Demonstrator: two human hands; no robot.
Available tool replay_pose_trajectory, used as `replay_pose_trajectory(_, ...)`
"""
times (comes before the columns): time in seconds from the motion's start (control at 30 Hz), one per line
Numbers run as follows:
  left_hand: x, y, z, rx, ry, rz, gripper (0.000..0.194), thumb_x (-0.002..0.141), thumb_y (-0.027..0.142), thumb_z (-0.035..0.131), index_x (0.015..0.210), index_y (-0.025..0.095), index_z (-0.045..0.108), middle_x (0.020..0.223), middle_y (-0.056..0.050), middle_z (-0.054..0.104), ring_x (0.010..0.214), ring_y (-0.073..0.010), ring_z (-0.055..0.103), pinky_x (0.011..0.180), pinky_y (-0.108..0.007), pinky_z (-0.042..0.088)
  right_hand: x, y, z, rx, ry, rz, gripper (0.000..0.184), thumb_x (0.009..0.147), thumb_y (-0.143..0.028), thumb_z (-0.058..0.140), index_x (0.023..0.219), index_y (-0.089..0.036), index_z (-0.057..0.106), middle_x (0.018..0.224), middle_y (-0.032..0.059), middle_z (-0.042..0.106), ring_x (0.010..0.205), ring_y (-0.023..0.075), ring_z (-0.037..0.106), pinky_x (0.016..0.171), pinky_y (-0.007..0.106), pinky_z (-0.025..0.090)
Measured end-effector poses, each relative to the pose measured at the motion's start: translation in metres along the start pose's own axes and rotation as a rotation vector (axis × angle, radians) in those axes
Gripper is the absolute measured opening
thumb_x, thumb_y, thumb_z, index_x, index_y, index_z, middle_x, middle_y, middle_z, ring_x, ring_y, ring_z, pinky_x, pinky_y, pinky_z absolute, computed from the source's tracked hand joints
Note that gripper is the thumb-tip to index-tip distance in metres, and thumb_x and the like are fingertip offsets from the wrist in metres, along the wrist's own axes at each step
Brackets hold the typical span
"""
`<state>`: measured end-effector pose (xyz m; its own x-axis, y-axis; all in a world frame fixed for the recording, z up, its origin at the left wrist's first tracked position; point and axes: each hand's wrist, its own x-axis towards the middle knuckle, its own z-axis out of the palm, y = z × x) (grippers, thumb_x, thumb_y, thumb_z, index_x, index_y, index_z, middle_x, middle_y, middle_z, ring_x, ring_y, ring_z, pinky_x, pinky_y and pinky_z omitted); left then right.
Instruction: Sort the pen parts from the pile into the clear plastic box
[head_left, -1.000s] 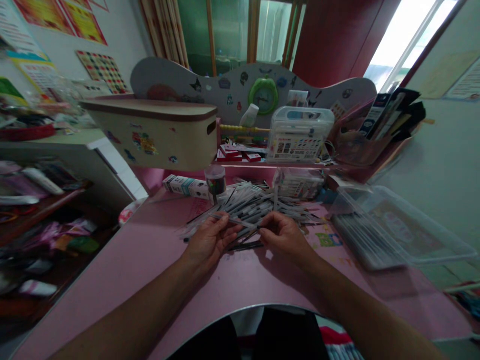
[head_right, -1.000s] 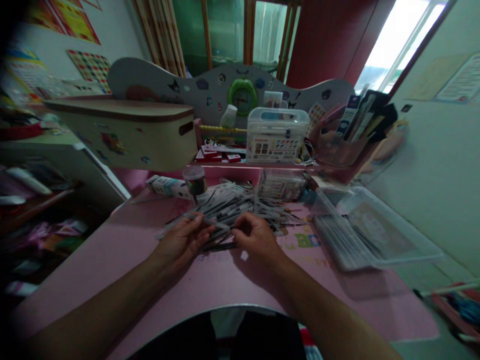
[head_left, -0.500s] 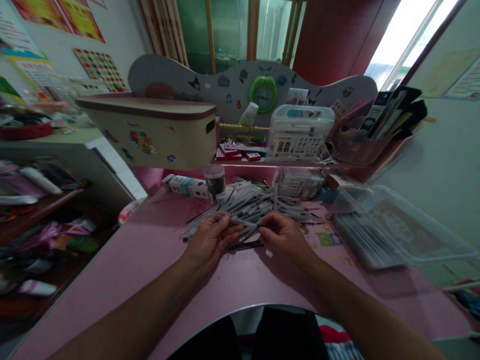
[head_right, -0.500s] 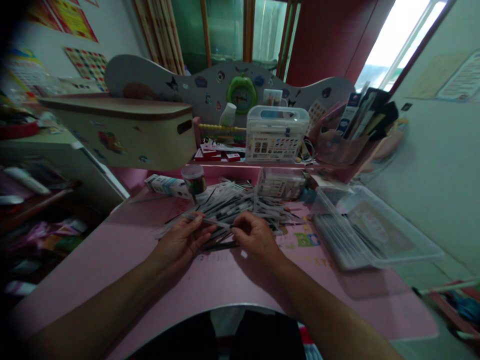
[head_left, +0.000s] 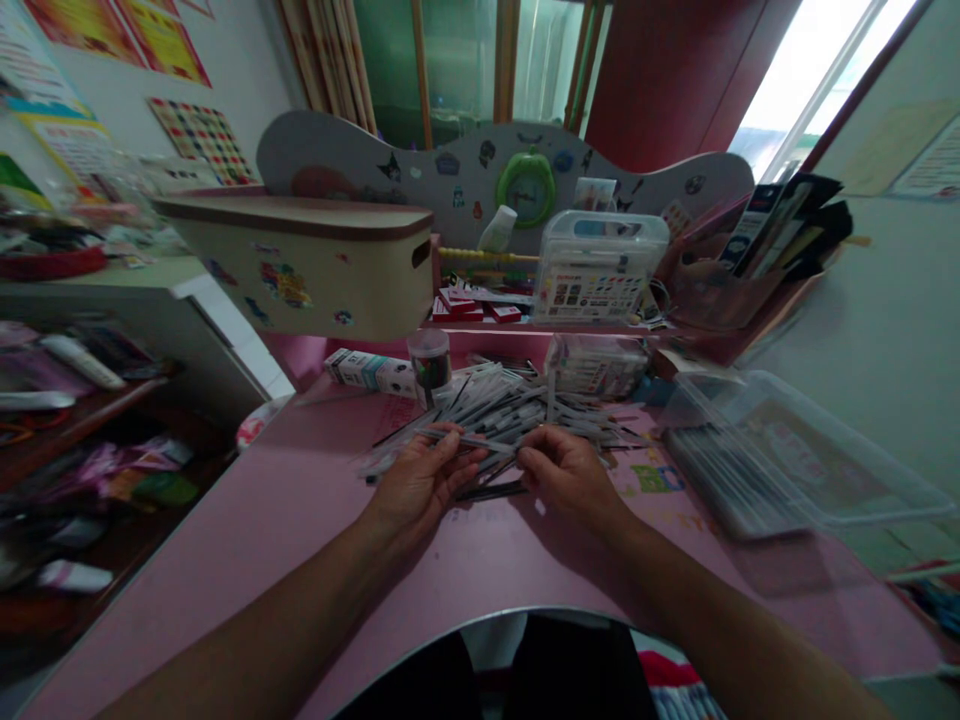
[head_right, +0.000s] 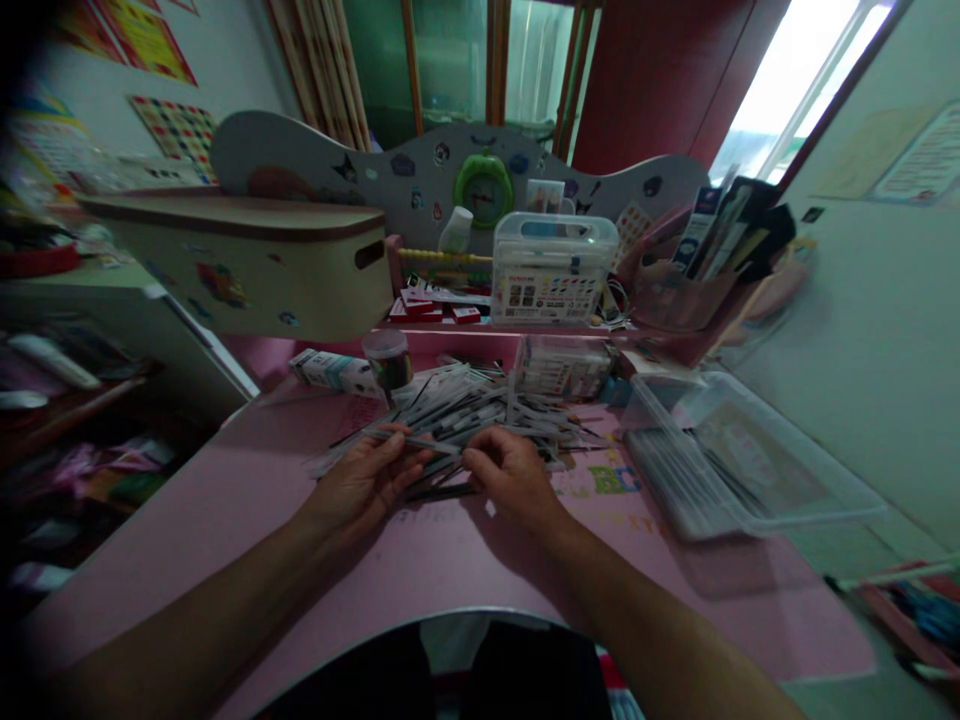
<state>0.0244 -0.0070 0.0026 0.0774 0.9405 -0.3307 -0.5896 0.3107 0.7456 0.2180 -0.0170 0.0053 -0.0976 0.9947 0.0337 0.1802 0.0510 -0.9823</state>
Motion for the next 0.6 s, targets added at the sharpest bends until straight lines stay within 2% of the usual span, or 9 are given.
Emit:
replay_pose_trajectory(0.13,-0.0004,-0.0003,-0.0001,-0.002,-0.019,-0.004,0.01,0.093,0.007,0.057,0.095,0.016,0.057,0.092,-0.01,0.077,0.077,-0.0173,0.077,0.064,-0.022,0.063,-0.0011,0.0011,-0.0026,-0.088,-0.05,-0.05,0.04,0.094,-0.039,0.05,0.06,-0.019,0.054,0.059,0.0006,0.052,0.057,0.0133,0.048,0.053,0.026,0.035)
replay_pose_trajectory(0.2,-0.0007,0.0,-0.0006,-0.002,-0.023,-0.004,0.01,0.093,0.006,0.057,0.095,0.016,0.057,0.092,-0.01,0.077,0.077,-0.0172,0.077,0.064,-0.022,0.063,-0.0026,0.0024,-0.0016,-0.008,-0.063,-0.018,0.032,0.095,-0.039,0.049,0.07,-0.02,0.057,0.063,-0.0003,0.053,0.058,0.0134,0.048,0.054,0.026,0.035)
replay_pose_trajectory(0.27,-0.0012,0.0003,-0.0011,0.0,-0.016,-0.004,0.01,0.093,0.006,0.057,0.094,0.016,0.057,0.091,-0.01,0.077,0.076,-0.0169,0.077,0.064,-0.021,0.063,-0.0043,0.0042,0.0006,0.08,-0.07,0.014,0.012,0.091,-0.033,0.054,0.087,-0.022,0.059,0.069,-0.0025,0.054,0.059,0.0129,0.049,0.054,0.025,0.036)
replay_pose_trajectory(0.33,-0.0014,0.0003,-0.0015,0.002,-0.008,-0.008,0.01,0.093,0.007,0.058,0.094,0.016,0.057,0.091,-0.01,0.077,0.076,-0.0167,0.077,0.065,-0.022,0.063,-0.0052,0.0058,0.0024,0.078,-0.048,-0.005,0.011,0.085,-0.024,0.058,0.096,-0.023,0.057,0.075,-0.0033,0.056,0.063,0.0125,0.05,0.058,0.024,0.038)
replay_pose_trajectory(0.43,-0.0012,-0.0002,-0.0018,0.001,-0.019,-0.008,0.01,0.093,0.007,0.059,0.095,0.017,0.057,0.091,-0.01,0.077,0.077,-0.0169,0.077,0.067,-0.023,0.063,-0.0052,0.0062,0.0025,-0.027,-0.023,-0.078,0.002,0.085,-0.021,0.056,0.086,-0.022,0.058,0.078,-0.0019,0.055,0.07,0.0132,0.05,0.063,0.025,0.038)
replay_pose_trajectory(0.53,-0.001,-0.0001,-0.0012,0.003,-0.036,-0.006,0.009,0.093,0.008,0.058,0.095,0.017,0.058,0.093,-0.01,0.077,0.078,-0.017,0.077,0.066,-0.022,0.063,-0.0053,0.0048,0.0,-0.079,-0.044,-0.105,0.021,0.091,-0.026,0.051,0.07,-0.021,0.053,0.07,-0.0012,0.05,0.066,0.0139,0.045,0.06,0.026,0.034)
replay_pose_trajectory(0.6,-0.001,0.0004,-0.0006,0.007,-0.034,-0.009,0.009,0.093,0.007,0.058,0.095,0.016,0.058,0.093,-0.01,0.077,0.077,-0.0169,0.077,0.065,-0.022,0.063,-0.0058,0.0039,-0.0014,-0.081,-0.051,-0.11,0.026,0.091,-0.028,0.053,0.066,-0.021,0.05,0.066,-0.0006,0.049,0.064,0.0143,0.044,0.058,0.027,0.033)
